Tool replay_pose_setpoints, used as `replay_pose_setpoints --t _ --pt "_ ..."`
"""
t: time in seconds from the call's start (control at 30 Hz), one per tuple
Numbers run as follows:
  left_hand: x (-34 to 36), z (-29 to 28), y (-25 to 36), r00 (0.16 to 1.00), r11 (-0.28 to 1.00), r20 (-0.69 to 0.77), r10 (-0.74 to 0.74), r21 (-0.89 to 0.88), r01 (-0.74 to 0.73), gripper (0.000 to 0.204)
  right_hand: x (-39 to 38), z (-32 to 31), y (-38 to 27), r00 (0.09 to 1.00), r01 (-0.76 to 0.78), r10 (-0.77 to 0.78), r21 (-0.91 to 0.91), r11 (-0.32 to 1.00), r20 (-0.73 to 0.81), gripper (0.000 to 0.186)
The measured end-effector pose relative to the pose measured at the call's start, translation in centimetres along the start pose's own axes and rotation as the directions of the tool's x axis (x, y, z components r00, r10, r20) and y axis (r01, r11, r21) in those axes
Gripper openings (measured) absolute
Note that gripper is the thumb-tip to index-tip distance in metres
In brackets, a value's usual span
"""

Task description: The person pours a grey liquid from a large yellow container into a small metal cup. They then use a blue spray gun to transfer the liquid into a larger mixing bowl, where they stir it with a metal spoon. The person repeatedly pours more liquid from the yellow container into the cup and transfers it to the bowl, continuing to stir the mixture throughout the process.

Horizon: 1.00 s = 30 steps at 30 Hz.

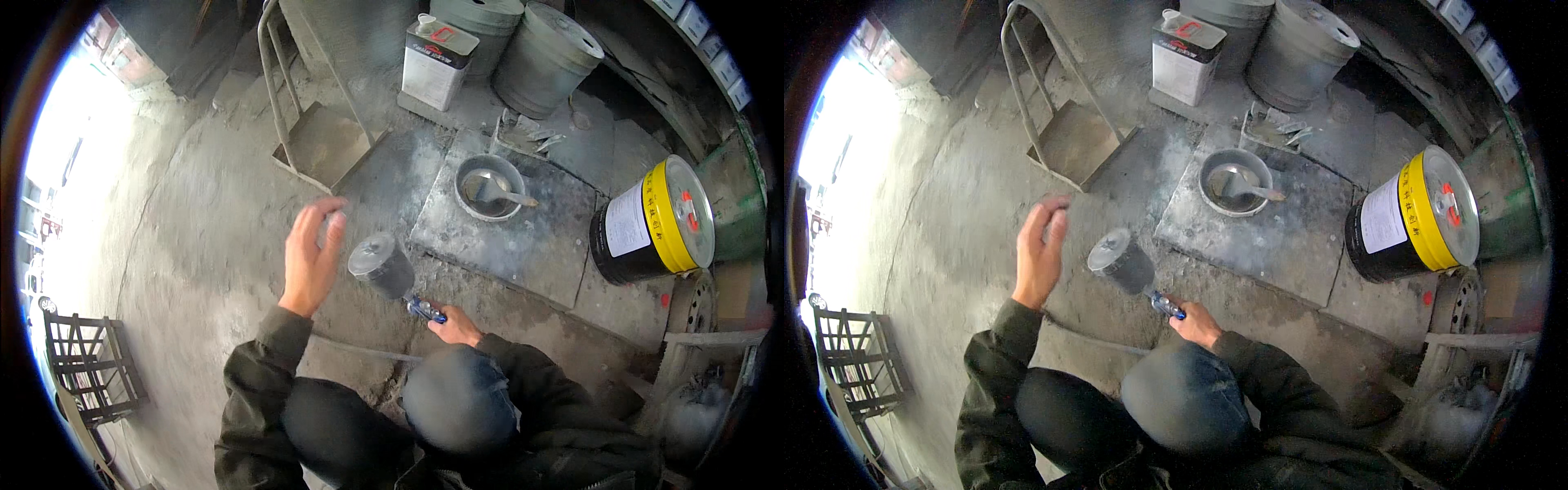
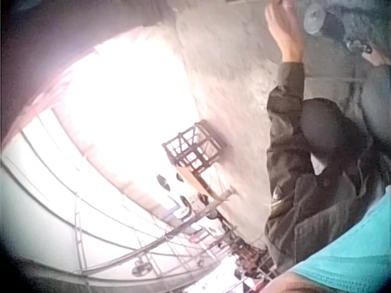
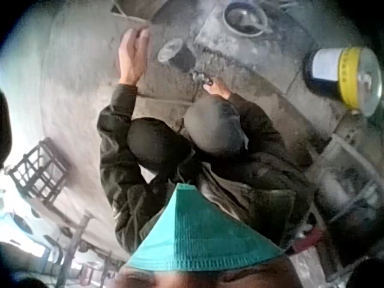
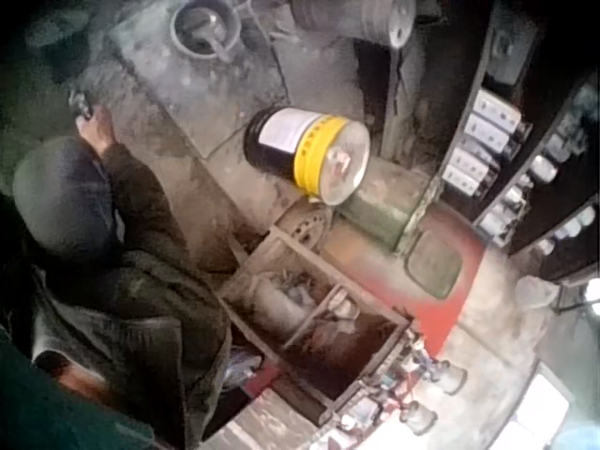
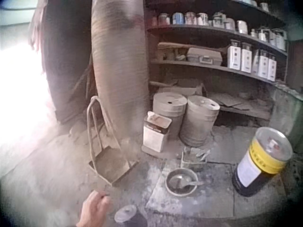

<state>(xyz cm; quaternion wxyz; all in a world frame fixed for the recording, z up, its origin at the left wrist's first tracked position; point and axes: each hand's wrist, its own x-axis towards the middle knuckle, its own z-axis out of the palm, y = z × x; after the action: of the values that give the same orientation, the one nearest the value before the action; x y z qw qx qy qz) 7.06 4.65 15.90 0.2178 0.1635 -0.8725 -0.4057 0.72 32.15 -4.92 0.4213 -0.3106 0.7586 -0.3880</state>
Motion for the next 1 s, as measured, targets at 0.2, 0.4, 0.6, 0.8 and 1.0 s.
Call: replay_pose_setpoints --t 0.2,0.4,0.6,0.8,1.0 --pt "-0.5 3.4 0.6 0.863 0.963 0.458 0.212 0.050 -0.263 0.044 -0.9 -1.2 0.3 0.992 0.087 -0.097 0.114 0.990 0.081 0.062" --pt "-0.6 4.3 2.4 0.691 0.842 0.594 0.412 0.041 -0.537 0.070 -2.9 -4.1 -0.6 0.966 0.231 -0.244 0.138 0.963 0.090 0.063" --pt "0.0 5.2 3.5 0.660 0.775 0.584 0.473 0.081 -0.627 0.061 -4.1 -4.5 -0.9 0.982 0.186 -0.189 0.159 0.970 0.001 0.059" --pt "-0.3 5.8 2.7 0.674 0.779 0.566 0.474 0.087 -0.621 0.055 -4.7 -3.4 -1.0 0.988 0.154 -0.155 0.142 0.978 -0.006 0.056" --pt "-0.6 6.1 2.3 0.787 0.851 0.505 0.355 0.175 -0.496 0.050 -4.7 -1.5 -1.6 0.987 0.093 -0.081 0.078 0.993 -0.137 0.054"
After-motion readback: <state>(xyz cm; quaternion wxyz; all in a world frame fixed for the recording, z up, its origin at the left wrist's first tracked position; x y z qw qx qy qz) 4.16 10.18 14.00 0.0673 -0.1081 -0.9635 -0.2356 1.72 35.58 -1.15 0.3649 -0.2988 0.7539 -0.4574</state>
